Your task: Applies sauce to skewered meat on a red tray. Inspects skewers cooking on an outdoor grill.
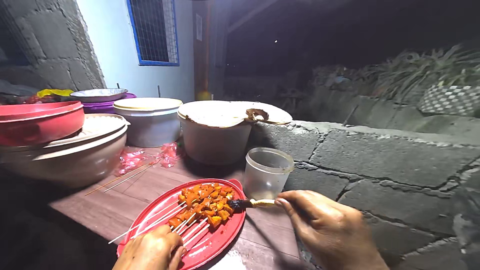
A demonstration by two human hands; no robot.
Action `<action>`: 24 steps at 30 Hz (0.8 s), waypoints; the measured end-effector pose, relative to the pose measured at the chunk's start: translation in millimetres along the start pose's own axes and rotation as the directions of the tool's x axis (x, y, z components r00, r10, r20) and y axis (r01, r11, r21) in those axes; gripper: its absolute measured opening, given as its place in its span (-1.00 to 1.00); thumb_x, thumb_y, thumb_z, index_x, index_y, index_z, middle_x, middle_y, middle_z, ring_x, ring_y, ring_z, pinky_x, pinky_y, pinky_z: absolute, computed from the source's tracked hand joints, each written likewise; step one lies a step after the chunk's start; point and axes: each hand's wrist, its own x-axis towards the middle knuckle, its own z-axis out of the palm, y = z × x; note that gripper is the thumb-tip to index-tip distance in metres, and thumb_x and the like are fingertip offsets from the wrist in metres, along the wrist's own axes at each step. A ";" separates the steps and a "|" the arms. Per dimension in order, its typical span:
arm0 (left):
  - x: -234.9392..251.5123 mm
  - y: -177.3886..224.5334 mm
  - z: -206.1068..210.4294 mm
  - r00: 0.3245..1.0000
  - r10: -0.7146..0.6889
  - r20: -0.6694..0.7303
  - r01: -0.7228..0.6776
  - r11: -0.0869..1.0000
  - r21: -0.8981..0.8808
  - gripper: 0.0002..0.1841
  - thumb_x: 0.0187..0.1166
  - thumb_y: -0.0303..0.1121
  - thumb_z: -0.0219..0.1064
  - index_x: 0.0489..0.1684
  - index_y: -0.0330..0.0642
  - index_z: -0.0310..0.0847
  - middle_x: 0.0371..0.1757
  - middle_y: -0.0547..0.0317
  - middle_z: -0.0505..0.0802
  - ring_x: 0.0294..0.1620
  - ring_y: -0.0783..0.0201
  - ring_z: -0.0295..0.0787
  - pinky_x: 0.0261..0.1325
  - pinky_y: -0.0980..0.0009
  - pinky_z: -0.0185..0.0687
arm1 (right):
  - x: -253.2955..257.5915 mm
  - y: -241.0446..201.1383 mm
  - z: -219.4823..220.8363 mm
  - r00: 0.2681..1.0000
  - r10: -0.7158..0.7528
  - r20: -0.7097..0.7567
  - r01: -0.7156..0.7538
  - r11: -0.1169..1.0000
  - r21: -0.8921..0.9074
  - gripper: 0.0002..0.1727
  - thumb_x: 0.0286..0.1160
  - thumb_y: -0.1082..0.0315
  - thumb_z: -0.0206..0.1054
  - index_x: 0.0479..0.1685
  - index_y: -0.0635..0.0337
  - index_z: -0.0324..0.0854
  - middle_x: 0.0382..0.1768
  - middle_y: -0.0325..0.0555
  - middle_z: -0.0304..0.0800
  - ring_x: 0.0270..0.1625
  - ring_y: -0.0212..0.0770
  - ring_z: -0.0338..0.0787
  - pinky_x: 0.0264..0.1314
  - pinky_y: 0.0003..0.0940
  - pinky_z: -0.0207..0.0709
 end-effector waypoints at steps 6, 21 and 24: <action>-0.6 -4.1 -0.9 1.000 0.011 -0.026 -0.011 1.000 -0.020 -0.75 0.58 -0.24 0.28 -0.30 -0.17 0.84 -0.34 -0.02 0.84 -0.36 -0.02 0.85 -0.35 -0.05 0.73 | 8.6 -2.4 -25.0 0.998 0.018 -0.053 -0.016 0.999 0.034 -0.71 0.60 0.23 0.26 -0.25 0.21 0.85 -0.39 -0.09 0.87 -0.38 -0.32 0.80 -0.33 -0.39 0.66; -3.8 6.0 -12.6 0.998 0.008 0.069 0.000 0.994 -0.114 -0.70 0.71 -0.28 0.23 -0.17 -0.31 0.84 -0.24 -0.18 0.87 -0.20 -0.14 0.87 -0.15 -0.11 0.72 | 120.3 25.0 11.5 0.815 0.284 0.505 -0.126 0.937 -0.325 -0.85 0.52 0.38 0.41 -0.37 0.22 0.79 -0.33 0.17 0.84 -0.15 0.29 0.84 -0.18 0.32 0.59; -3.6 8.3 -14.1 0.998 0.005 0.062 0.003 0.992 -0.124 -0.70 0.70 -0.29 0.24 -0.17 -0.33 0.84 -0.25 -0.21 0.87 -0.21 -0.14 0.87 -0.15 -0.11 0.73 | 121.9 27.0 28.5 0.766 0.297 0.570 -0.133 0.941 -0.312 -0.84 0.57 0.38 0.36 -0.30 0.22 0.80 -0.25 0.15 0.86 -0.06 0.25 0.85 -0.08 0.27 0.61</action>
